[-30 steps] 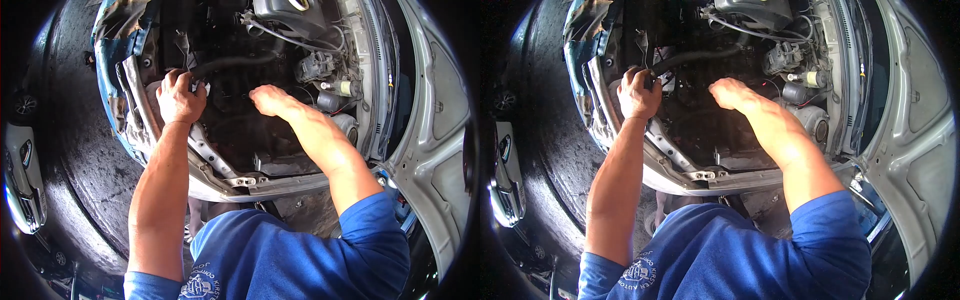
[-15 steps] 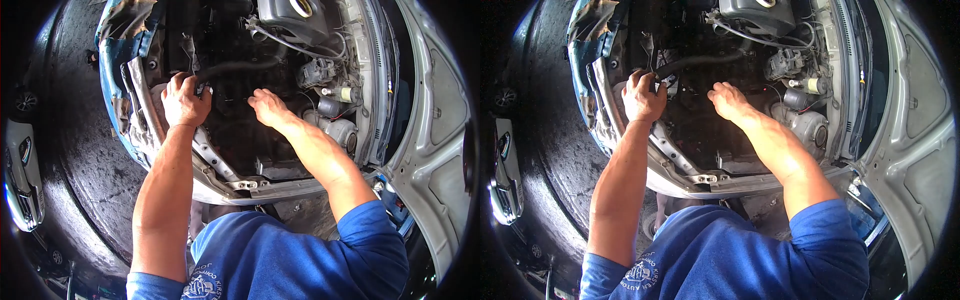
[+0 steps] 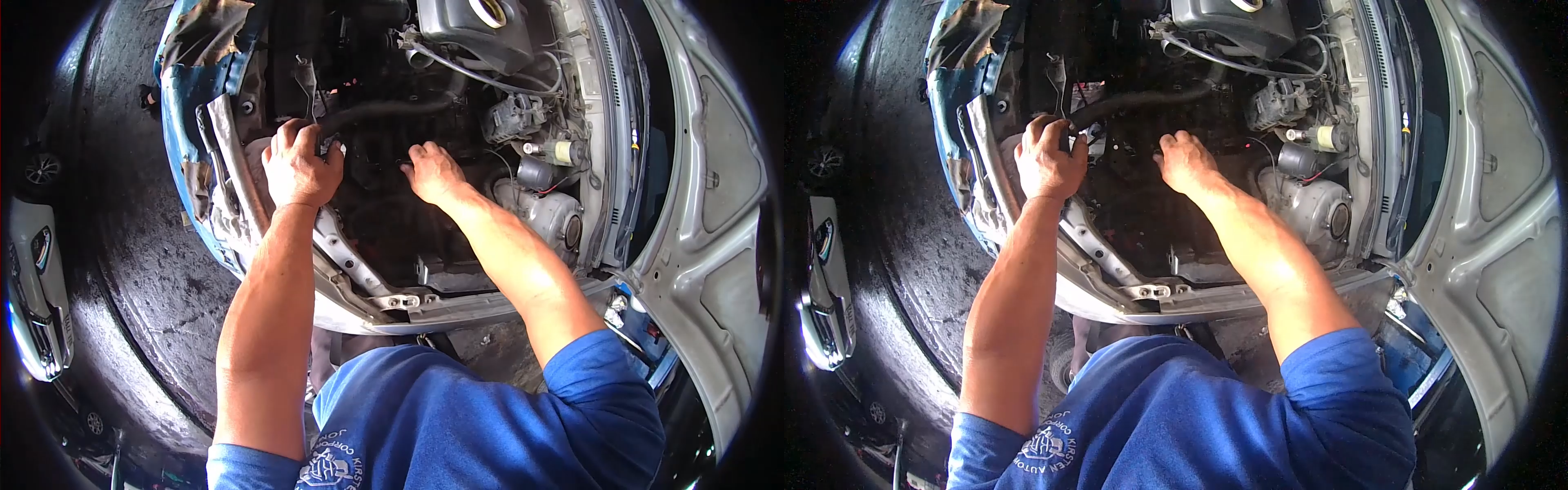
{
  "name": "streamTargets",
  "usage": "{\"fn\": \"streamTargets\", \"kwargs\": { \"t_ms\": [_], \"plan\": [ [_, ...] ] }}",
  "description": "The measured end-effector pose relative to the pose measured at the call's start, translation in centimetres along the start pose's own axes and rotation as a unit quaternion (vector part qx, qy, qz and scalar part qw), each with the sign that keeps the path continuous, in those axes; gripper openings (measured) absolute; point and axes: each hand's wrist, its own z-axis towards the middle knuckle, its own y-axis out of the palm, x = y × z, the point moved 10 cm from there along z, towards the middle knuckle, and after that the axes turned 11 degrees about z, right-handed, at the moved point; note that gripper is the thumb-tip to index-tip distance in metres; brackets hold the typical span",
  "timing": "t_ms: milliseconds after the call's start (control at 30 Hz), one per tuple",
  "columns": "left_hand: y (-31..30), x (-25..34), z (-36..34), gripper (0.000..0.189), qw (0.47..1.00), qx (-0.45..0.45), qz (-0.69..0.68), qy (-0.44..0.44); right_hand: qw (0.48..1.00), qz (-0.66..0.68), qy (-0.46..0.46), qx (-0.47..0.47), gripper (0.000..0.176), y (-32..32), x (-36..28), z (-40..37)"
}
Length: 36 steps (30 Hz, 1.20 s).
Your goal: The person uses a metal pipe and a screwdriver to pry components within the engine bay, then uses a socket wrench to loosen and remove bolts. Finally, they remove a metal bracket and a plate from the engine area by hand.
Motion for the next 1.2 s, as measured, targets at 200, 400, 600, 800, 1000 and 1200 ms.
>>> {"fn": "streamTargets", "kwargs": {
  "t_ms": [200,400,600,800,1000,1200],
  "plan": [
    [0.1,-0.1,0.0,0.038,1.000,0.010,-0.002,0.006,0.999,-0.022,-0.023,-0.010,0.022,0.3,0.3,-0.2],
    [-0.3,0.4,0.0,0.035,1.000,0.022,-0.008,0.012,1.000,-0.016,0.018,-0.006,0.022,1.0,1.3,-0.2],
    [0.1,0.2,0.0,0.037,1.000,0.007,0.005,0.012,0.999,-0.009,0.000,0.042,0.022,-0.1,0.7,-0.9],
    [0.0,0.2,0.0,0.036,1.000,0.020,0.006,0.016,1.000,0.030,-0.004,0.000,0.024,0.6,1.6,-1.0],
    [0.0,0.2,0.0,0.035,1.000,0.006,0.008,0.009,0.996,0.035,0.073,-0.023,0.023,0.2,1.5,-0.6],
    [-0.2,0.2,0.0,0.037,1.000,0.014,0.002,0.003,0.998,0.010,0.055,-0.019,0.023,-0.3,0.9,-0.4]
  ]
}}
